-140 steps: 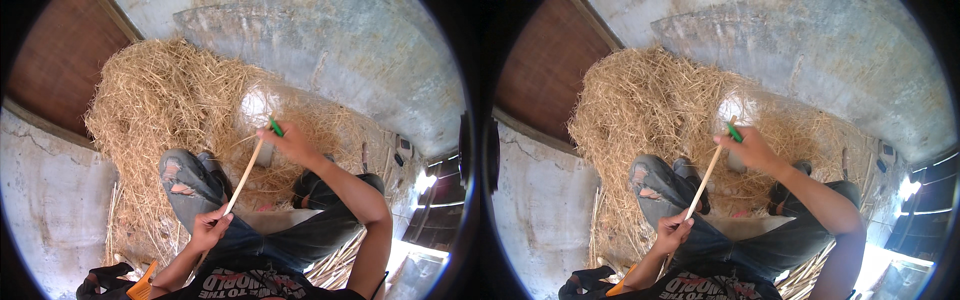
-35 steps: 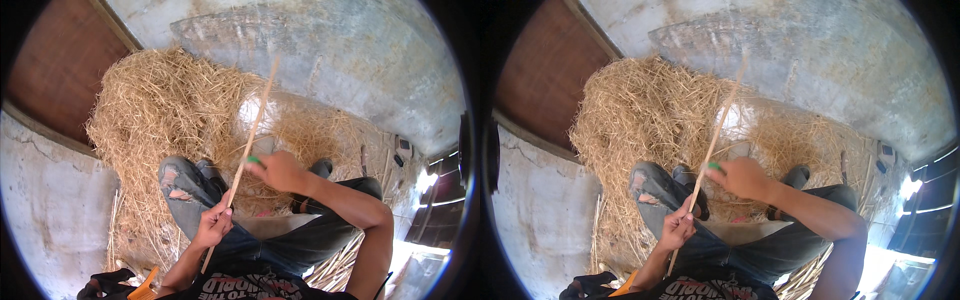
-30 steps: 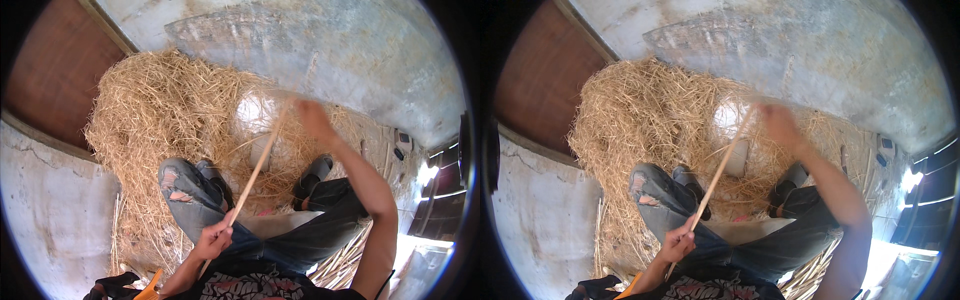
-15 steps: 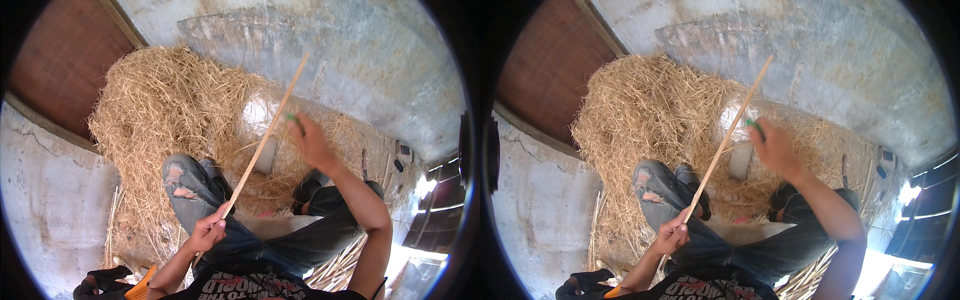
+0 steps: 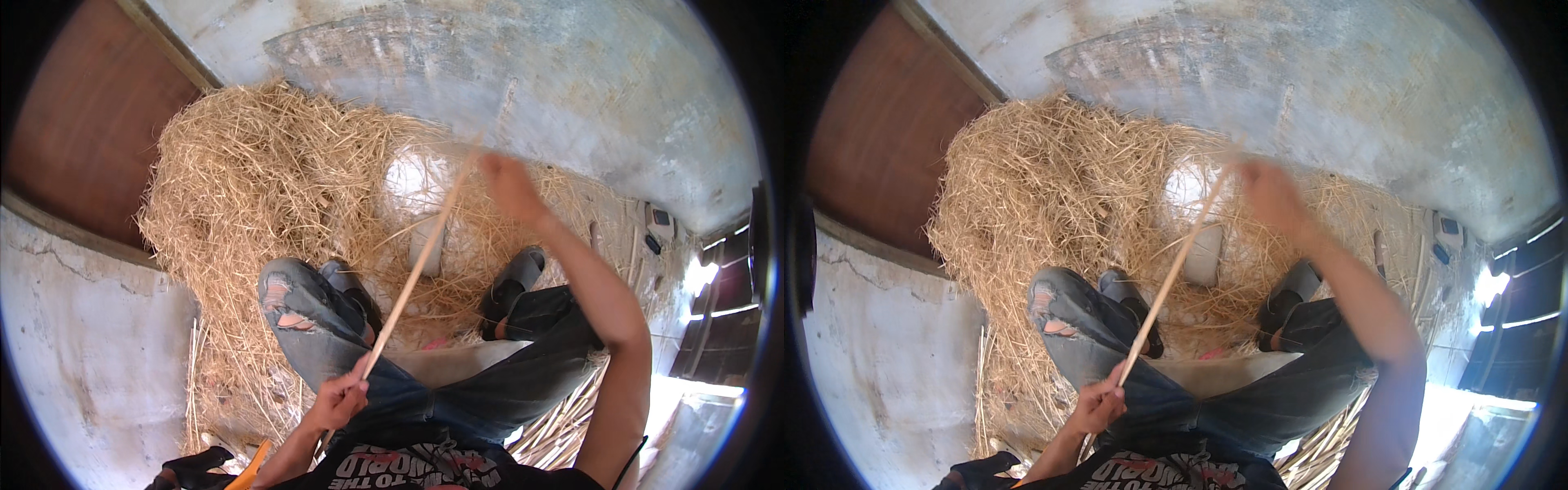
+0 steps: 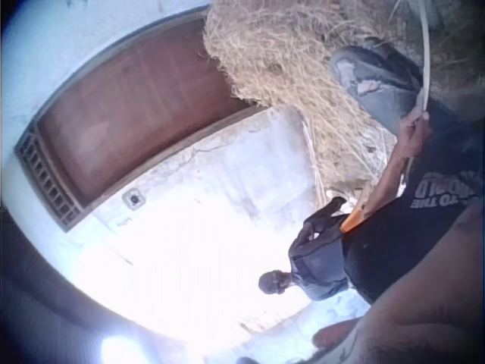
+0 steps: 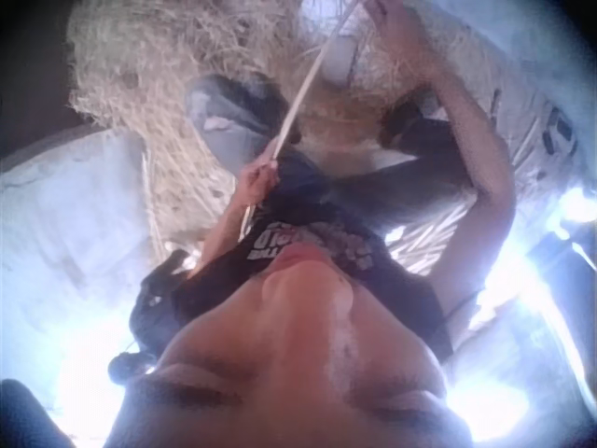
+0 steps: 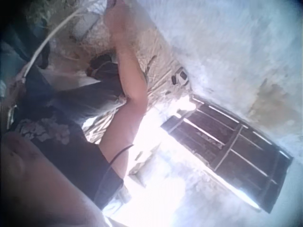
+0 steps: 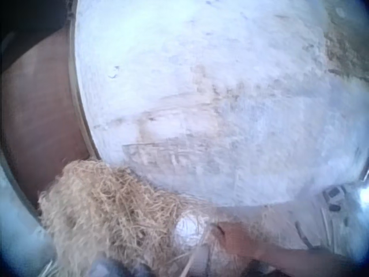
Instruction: The person uses a green-handled blade to shave down the edges of a thin wooden strip while sitting on the floor.
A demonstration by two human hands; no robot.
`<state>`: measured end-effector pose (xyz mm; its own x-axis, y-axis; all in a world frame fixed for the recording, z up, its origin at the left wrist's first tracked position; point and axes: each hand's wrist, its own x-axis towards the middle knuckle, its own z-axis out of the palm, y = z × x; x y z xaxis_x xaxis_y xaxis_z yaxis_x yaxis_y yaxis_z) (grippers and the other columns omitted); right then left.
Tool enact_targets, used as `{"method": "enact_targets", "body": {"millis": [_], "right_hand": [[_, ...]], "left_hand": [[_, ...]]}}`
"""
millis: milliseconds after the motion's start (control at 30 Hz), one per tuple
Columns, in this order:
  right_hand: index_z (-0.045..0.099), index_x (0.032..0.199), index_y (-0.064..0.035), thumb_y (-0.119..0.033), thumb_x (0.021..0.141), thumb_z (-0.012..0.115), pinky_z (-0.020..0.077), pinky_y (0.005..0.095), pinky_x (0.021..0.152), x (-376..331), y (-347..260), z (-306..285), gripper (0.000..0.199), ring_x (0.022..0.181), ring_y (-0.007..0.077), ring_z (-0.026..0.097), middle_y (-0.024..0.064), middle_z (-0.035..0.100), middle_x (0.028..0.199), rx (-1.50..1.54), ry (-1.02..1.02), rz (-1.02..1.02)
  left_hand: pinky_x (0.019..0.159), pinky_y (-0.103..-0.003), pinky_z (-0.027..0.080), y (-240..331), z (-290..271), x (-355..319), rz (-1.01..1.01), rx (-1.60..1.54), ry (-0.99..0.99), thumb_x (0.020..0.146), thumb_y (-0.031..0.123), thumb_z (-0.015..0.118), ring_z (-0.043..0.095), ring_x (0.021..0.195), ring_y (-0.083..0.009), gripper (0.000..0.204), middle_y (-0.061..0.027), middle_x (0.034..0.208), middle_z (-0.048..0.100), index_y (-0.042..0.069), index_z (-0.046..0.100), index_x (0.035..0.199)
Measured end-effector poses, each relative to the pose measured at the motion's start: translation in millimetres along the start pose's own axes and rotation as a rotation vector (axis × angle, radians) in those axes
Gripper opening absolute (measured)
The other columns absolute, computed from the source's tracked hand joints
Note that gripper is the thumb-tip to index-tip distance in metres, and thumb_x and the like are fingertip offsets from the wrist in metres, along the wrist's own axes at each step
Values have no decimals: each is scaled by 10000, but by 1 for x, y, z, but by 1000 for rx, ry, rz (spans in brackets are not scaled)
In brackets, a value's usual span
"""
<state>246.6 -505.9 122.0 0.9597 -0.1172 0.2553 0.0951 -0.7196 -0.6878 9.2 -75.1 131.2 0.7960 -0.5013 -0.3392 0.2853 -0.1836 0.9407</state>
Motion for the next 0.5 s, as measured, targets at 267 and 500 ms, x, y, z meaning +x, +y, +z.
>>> {"method": "enact_targets", "body": {"millis": [267, 500], "right_hand": [[564, 927, -42, -593, 1026, 489, 357, 280, 551, 43, 48, -84, 565, 573, 121, 415, -5, 448, 641, 475, 232, 430], [594, 1064, -80, -482, 1074, 481, 343, 270, 536, 3, -46, -43, 418, 570, 84, 393, -37, 423, 650, 532, -79, 85]], "left_hand": [[532, -240, 421, -10, -11, -27, 2, -12, 74, 1063, 88, 518, 447, 534, -52, 502, 43, 623, 495, 37, 405, 1550], [507, -251, 386, 4, -9, -9, 91, -51, -5, 1091, 135, 463, 361, 479, -50, 527, 36, 562, 414, 6, 312, 1579]]}}
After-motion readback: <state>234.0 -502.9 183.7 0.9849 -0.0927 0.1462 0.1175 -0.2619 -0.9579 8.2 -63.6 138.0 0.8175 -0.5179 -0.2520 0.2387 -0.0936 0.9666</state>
